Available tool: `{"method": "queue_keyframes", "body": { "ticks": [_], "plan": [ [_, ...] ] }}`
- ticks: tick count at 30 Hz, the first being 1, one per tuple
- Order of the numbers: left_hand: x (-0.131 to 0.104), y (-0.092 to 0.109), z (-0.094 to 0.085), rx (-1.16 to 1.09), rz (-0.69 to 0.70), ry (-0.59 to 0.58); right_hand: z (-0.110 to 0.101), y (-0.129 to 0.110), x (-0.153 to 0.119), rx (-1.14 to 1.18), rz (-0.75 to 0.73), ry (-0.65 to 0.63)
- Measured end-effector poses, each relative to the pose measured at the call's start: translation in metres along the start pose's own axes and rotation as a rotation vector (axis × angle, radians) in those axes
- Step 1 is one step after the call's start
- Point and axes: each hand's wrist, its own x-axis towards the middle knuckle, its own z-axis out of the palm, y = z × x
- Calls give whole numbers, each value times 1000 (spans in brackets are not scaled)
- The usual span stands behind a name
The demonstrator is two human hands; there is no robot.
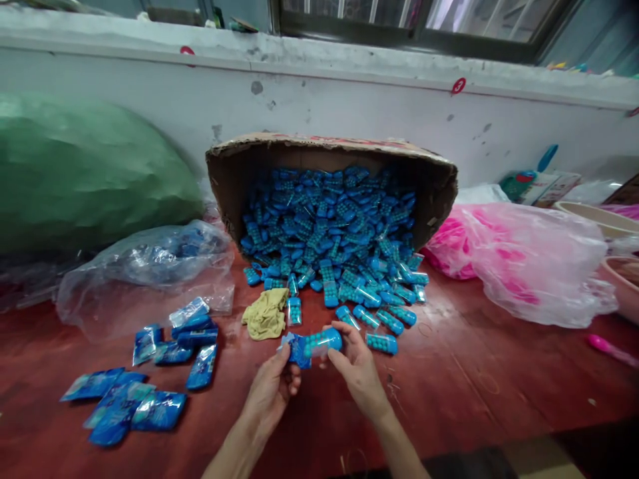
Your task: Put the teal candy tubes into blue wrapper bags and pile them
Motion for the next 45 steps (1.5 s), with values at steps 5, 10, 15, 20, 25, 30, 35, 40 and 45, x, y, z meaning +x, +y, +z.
{"method": "queue_keyframes", "body": {
  "ticks": [5, 10, 15, 20, 25, 30, 35, 40, 45],
  "plan": [
    [2, 0, -3, 37, 84, -56, 2, 10, -7, 16, 5, -40],
    [12, 6, -3, 38, 28, -45, 1, 36, -1, 15, 1, 7],
    [22, 16, 1, -1, -25, -43, 2, 40, 10, -185, -131, -4],
    [23, 22, 8, 48, 58, 7, 7, 33, 17, -5, 33, -63],
    [25, 26, 8, -26, -72, -64, 12, 27, 17, -118, -34, -15],
    [26, 30, 5, 9, -182, -197, 3, 22, 25, -99, -40, -98],
    [19, 37, 13, 48, -113, -200, -3, 22, 28, -121, 17, -48],
    [13, 46, 16, 143, 27, -249, 3, 19, 19, -272, -139, -41],
    [15, 42, 7, 84, -87, -424, 0, 19, 23, -83, -29, -221]
  ]
}}
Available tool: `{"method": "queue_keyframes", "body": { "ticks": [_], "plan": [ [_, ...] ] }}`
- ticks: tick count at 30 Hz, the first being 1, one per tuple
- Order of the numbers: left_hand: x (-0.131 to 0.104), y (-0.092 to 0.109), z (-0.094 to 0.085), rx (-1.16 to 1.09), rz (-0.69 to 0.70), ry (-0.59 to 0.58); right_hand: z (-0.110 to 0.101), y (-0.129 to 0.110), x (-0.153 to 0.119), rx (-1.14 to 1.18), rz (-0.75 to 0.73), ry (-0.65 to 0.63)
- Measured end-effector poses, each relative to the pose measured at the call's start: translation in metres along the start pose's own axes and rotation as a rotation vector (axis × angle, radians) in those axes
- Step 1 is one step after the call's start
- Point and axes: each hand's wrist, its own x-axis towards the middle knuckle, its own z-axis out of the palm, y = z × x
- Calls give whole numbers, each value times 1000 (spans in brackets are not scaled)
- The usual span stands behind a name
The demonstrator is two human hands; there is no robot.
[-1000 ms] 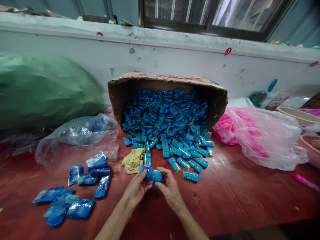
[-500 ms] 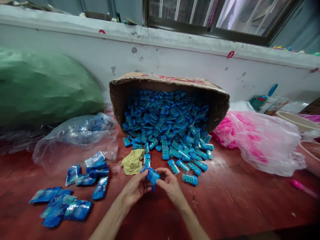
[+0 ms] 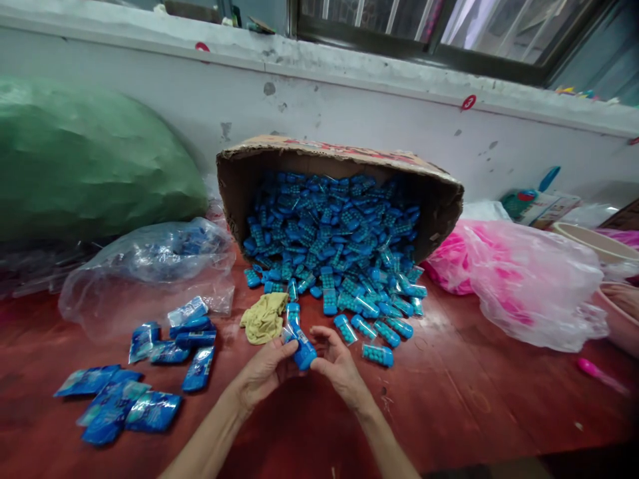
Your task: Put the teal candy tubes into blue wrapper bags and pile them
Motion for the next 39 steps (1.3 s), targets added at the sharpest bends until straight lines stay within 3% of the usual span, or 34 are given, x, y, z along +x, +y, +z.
{"method": "queue_keyframes", "body": {
  "ticks": [4, 9, 14, 16, 19, 22, 25, 27, 30, 35, 39],
  "plan": [
    [-1, -5, -4, -55, -35, -64, -7, -6, 3, 126, 79, -189],
    [-2, -9, 4, -104, -41, -59, -9, -9, 0, 5, 32, -164],
    [1, -23, 18, -151, -11, 209, 2, 7, -5, -151, -30, 75],
    [-2, -22, 18, -178, 14, 307, 5, 12, -6, -211, -45, 90],
    [-16, -4, 1, -315, 183, 439, 1, 14, -2, -358, -86, 71],
    [-40, 28, -27, -501, 407, 603, -8, 12, 8, -583, -113, 109],
    [-60, 46, -48, -582, 396, 742, -9, 11, 21, -796, -104, 104],
    [-64, 41, -51, -527, 315, 769, -4, 11, 27, -927, -90, 48],
    [-53, 14, -42, -287, 232, 655, 6, 13, 28, -1136, -69, -53],
    [-11, -23, -33, 266, 361, 642, 13, 27, 21, -1422, -20, -21],
    [10, -32, -36, 445, 397, 638, 12, 36, 21, -1446, -37, 22]
  ]
}}
